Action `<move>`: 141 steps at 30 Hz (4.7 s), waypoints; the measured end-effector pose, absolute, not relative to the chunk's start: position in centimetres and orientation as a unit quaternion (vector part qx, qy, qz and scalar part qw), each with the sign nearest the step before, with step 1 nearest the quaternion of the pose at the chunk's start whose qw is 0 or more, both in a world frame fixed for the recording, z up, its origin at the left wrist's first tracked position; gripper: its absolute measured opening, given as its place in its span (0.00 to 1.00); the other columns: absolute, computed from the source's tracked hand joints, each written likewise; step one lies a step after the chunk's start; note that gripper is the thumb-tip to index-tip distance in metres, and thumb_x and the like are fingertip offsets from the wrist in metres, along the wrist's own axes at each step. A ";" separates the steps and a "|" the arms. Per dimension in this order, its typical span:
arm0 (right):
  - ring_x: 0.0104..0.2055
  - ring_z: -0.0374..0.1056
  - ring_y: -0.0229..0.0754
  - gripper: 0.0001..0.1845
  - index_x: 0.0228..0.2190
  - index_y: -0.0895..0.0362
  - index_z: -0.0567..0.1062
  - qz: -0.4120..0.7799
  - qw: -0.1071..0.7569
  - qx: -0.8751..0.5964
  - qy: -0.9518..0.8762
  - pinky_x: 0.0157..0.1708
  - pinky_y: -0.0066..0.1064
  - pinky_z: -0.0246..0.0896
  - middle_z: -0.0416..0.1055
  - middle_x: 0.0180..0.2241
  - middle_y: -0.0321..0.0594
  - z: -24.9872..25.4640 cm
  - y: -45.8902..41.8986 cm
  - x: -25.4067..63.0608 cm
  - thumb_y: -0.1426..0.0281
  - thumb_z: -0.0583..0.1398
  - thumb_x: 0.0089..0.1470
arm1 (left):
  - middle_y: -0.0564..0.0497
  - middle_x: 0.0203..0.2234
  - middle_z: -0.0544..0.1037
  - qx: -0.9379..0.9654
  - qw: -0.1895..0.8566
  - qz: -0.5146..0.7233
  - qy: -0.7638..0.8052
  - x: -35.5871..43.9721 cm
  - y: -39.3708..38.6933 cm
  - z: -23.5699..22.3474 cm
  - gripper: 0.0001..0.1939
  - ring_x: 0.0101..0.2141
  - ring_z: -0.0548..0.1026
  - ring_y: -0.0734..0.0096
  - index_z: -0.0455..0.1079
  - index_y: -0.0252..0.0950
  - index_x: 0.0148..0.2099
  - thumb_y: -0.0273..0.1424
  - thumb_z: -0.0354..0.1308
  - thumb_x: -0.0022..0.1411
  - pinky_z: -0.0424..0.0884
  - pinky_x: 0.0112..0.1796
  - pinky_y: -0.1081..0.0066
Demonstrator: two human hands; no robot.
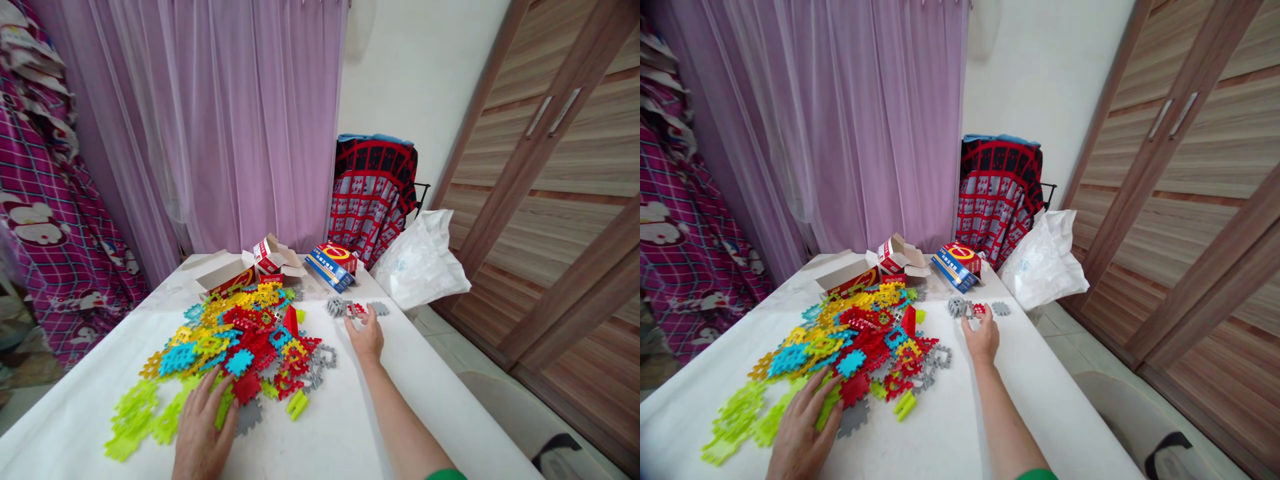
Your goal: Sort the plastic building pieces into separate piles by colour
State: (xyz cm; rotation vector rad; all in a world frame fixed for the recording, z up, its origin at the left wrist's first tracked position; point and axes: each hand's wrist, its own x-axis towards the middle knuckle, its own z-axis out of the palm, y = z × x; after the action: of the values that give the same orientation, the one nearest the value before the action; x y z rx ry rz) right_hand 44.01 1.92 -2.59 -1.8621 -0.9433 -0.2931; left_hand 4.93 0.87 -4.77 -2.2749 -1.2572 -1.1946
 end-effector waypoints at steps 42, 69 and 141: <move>0.37 0.67 0.50 0.37 0.57 0.62 0.63 -0.187 0.456 -0.747 -0.447 0.41 0.40 0.59 0.76 0.38 0.46 -3.1 6.4 45.2 0.55 0.59 0.50 | 0.45 0.58 0.71 -0.793 0.079 -0.396 -0.456 4.5 0.4 -4.1 0.20 0.54 0.73 0.55 0.65 0.47 0.58 0.39 0.51 0.64 0.75 0.47 0.54; 0.35 0.71 0.52 0.30 0.48 0.62 0.71 -0.054 0.585 -0.765 -0.265 0.34 0.38 0.62 0.78 0.35 0.49 -4.1 4.6 46.6 0.57 0.51 0.48 | 0.46 0.55 0.75 -0.806 0.104 -0.338 -0.474 5.9 0.0 -4.7 0.20 0.56 0.70 0.56 0.71 0.45 0.55 0.42 0.51 0.65 0.60 0.58 0.51; 0.41 0.73 0.44 0.17 0.39 0.53 0.79 0.055 0.336 -0.845 -0.411 0.41 0.32 0.65 0.78 0.41 0.41 -1.3 -10.0 43.4 0.64 0.53 0.55 | 0.42 0.53 0.75 -0.703 -0.042 -0.461 -0.540 4.2 -0.5 -2.9 0.22 0.51 0.75 0.55 0.71 0.38 0.52 0.42 0.49 0.63 0.72 0.52 0.56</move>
State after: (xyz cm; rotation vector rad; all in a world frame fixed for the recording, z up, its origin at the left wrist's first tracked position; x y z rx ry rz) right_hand 43.36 -9.97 -1.28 -2.2044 -1.0722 0.1435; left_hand 4.15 -0.53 -2.85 -2.2700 -1.7415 -1.4885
